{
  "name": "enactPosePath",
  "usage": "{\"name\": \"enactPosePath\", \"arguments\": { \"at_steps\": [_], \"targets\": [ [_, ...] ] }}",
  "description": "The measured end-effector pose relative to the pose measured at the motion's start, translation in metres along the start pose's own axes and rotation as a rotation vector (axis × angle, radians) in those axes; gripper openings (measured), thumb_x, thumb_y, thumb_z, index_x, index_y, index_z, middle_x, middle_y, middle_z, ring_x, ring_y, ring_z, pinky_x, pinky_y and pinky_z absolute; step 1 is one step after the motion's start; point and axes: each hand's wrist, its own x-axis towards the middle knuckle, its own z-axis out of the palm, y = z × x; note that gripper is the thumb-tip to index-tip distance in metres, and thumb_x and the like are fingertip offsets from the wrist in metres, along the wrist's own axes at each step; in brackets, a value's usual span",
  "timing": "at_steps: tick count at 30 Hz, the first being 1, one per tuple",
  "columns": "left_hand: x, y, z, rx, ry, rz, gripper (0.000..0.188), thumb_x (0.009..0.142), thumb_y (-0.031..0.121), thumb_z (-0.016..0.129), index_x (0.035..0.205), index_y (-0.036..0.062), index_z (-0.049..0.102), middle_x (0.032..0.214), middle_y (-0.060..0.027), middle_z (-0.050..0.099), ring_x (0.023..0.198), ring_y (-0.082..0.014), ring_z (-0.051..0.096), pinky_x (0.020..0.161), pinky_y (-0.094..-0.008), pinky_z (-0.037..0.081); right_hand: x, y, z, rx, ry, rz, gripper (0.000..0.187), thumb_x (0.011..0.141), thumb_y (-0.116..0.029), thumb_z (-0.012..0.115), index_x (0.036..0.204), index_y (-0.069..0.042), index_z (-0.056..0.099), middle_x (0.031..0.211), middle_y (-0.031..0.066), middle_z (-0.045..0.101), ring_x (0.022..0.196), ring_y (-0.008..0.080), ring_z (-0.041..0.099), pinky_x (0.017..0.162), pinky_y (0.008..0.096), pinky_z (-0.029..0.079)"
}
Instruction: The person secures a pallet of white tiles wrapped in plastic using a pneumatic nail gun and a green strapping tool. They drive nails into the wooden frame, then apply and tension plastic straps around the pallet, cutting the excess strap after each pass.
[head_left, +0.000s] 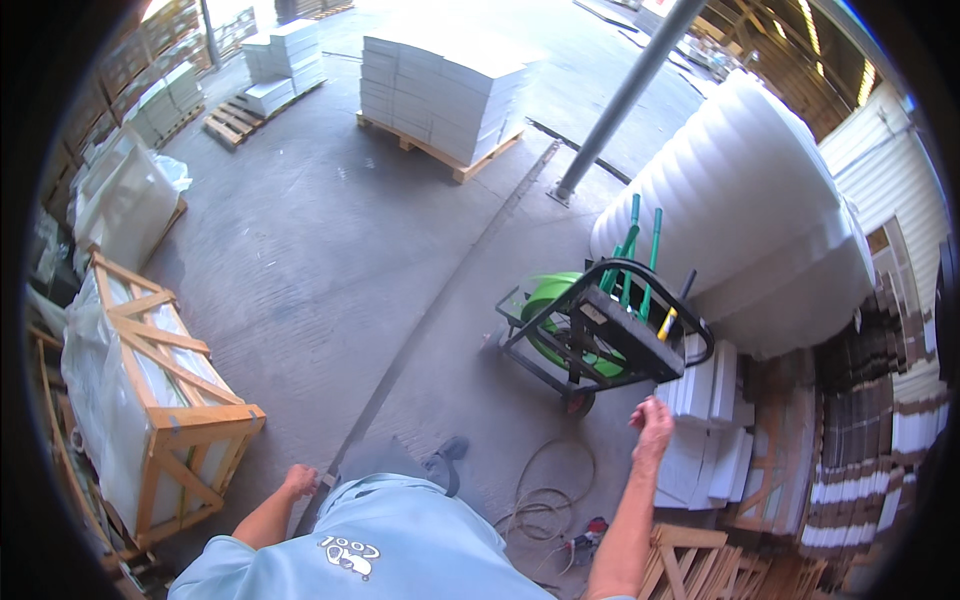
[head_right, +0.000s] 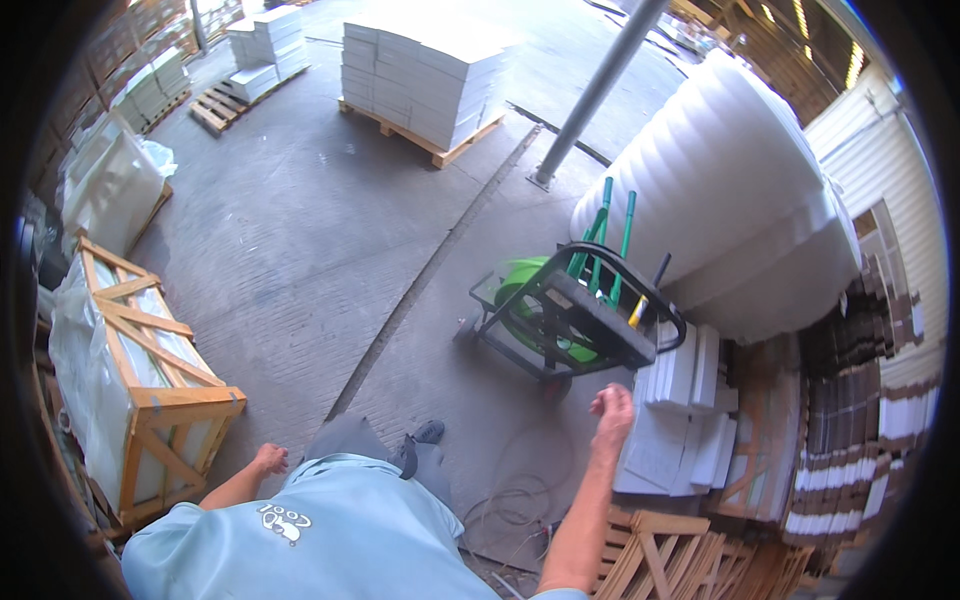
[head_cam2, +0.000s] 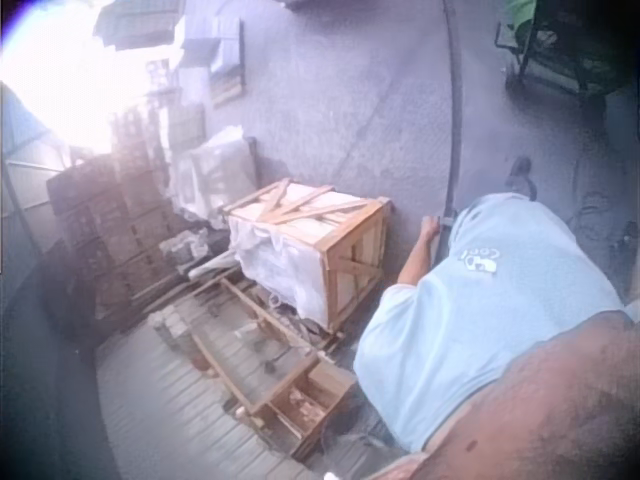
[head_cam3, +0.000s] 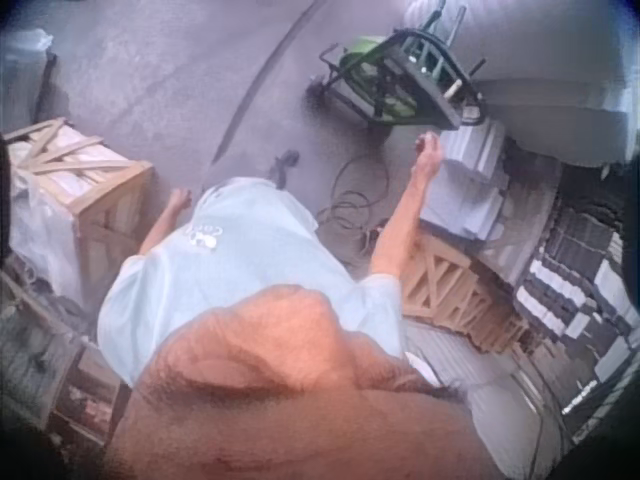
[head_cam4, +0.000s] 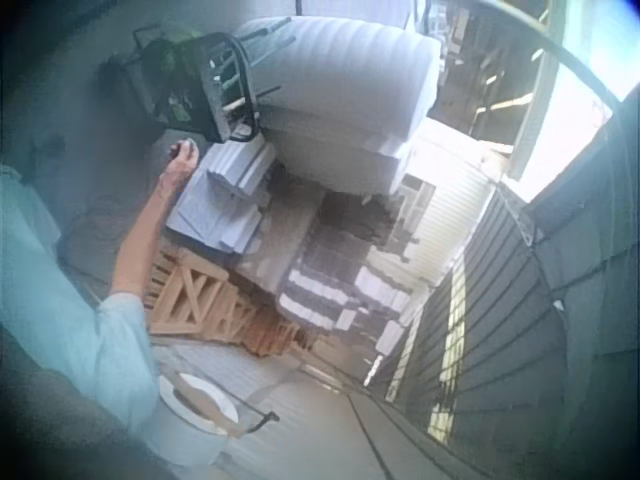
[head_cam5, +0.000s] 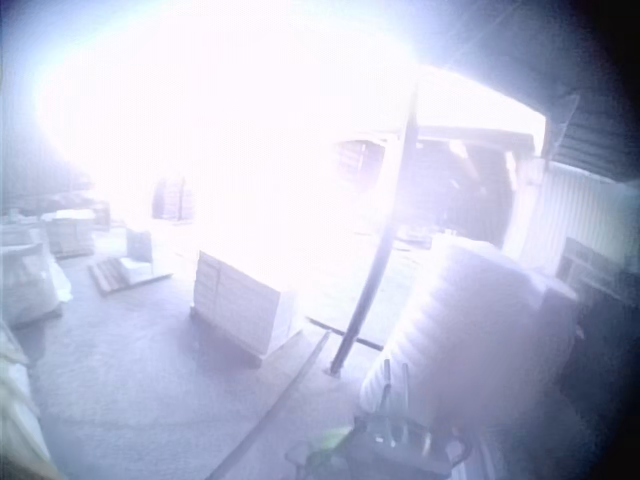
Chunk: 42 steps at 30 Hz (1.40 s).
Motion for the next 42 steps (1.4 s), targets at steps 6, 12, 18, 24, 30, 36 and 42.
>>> {"name": "enactPosePath", "arguments": {
  "at_steps": [6, 12, 18, 24, 30, 36, 42],
  "targets": [
    [-0.029, 0.048, 0.060, 0.111, -0.032, 0.041, 0.033, 0.086, 0.027, 0.054, 0.088, -0.0035, 0.067, 0.078, -0.0133, 0.069, 0.064, -0.0224, 0.066, 0.062, -0.0355, 0.053, 0.153, -0.066, 0.024, -0.260, 0.026, -0.333, 0.022, 0.088, -0.012, 0.061, 0.107, 0.000, 0.060, 0.089, 0.0027, 0.062, 0.077, 0.0111, 0.058, 0.071, 0.0243, 0.049],
    [-0.012, 0.117, 0.085, 0.032, -0.035, 0.051, 0.034, 0.087, 0.028, 0.052, 0.091, -0.0022, 0.067, 0.078, -0.0137, 0.069, 0.065, -0.0223, 0.066, 0.061, -0.0377, 0.053, 0.252, -0.070, 0.048, -0.604, 0.052, -0.551, 0.027, 0.086, -0.019, 0.066, 0.104, 0.001, 0.062, 0.094, 0.0093, 0.066, 0.086, 0.0188, 0.063, 0.081, 0.0321, 0.050],
    [0.029, 0.199, 0.096, -0.021, 0.010, 0.138, 0.031, 0.088, 0.027, 0.051, 0.091, -0.0010, 0.065, 0.077, -0.0104, 0.067, 0.062, -0.0185, 0.065, 0.054, -0.0333, 0.050, 0.285, -0.075, 0.069, -1.206, -0.093, -0.297, 0.055, 0.093, -0.052, 0.043, 0.105, -0.003, 0.065, 0.100, 0.0186, 0.067, 0.096, 0.0320, 0.064, 0.081, 0.0421, 0.049],
    [0.028, 0.238, 0.110, -0.245, 0.017, 0.184, 0.030, 0.088, 0.026, 0.052, 0.094, -0.0009, 0.063, 0.077, -0.0097, 0.065, 0.058, -0.0170, 0.063, 0.051, -0.0296, 0.048, 0.300, -0.084, 0.072, -1.253, -0.404, -0.045, 0.076, 0.098, -0.056, 0.019, 0.086, -0.002, 0.071, 0.060, 0.0092, 0.066, 0.061, 0.0228, 0.067, 0.070, 0.0366, 0.050],
    [0.003, 0.234, 0.149, -0.338, 0.097, 0.147, 0.028, 0.088, 0.024, 0.052, 0.092, -0.0006, 0.064, 0.077, -0.0093, 0.065, 0.055, -0.0165, 0.061, 0.049, -0.0296, 0.049, 0.307, -0.083, 0.061, -1.109, -0.595, -0.061, 0.070, 0.095, -0.059, 0.031, 0.084, -0.002, 0.069, 0.058, 0.0101, 0.064, 0.058, 0.0229, 0.064, 0.067, 0.0354, 0.049],
    [-0.034, 0.225, 0.242, -0.366, 0.139, 0.212, 0.026, 0.088, 0.024, 0.054, 0.089, -0.0002, 0.064, 0.077, -0.0095, 0.066, 0.056, -0.0162, 0.061, 0.049, -0.0292, 0.049, 0.315, -0.078, 0.048, -1.128, -0.748, -0.219, 0.070, 0.090, -0.064, 0.038, 0.084, 0.001, 0.065, 0.069, 0.0186, 0.065, 0.074, 0.0340, 0.065, 0.073, 0.0421, 0.048],
    [-0.128, 0.313, 0.326, -0.312, 0.201, 0.459, 0.029, 0.089, 0.025, 0.054, 0.091, -0.0013, 0.065, 0.082, -0.0099, 0.066, 0.067, -0.0172, 0.063, 0.065, -0.0315, 0.052, 0.300, -0.075, 0.035, -1.203, -0.817, -0.303, 0.077, 0.086, -0.068, 0.044, 0.101, 0.005, 0.064, 0.096, 0.0293, 0.064, 0.096, 0.0443, 0.060, 0.085, 0.0475, 0.045]
  ]
}}
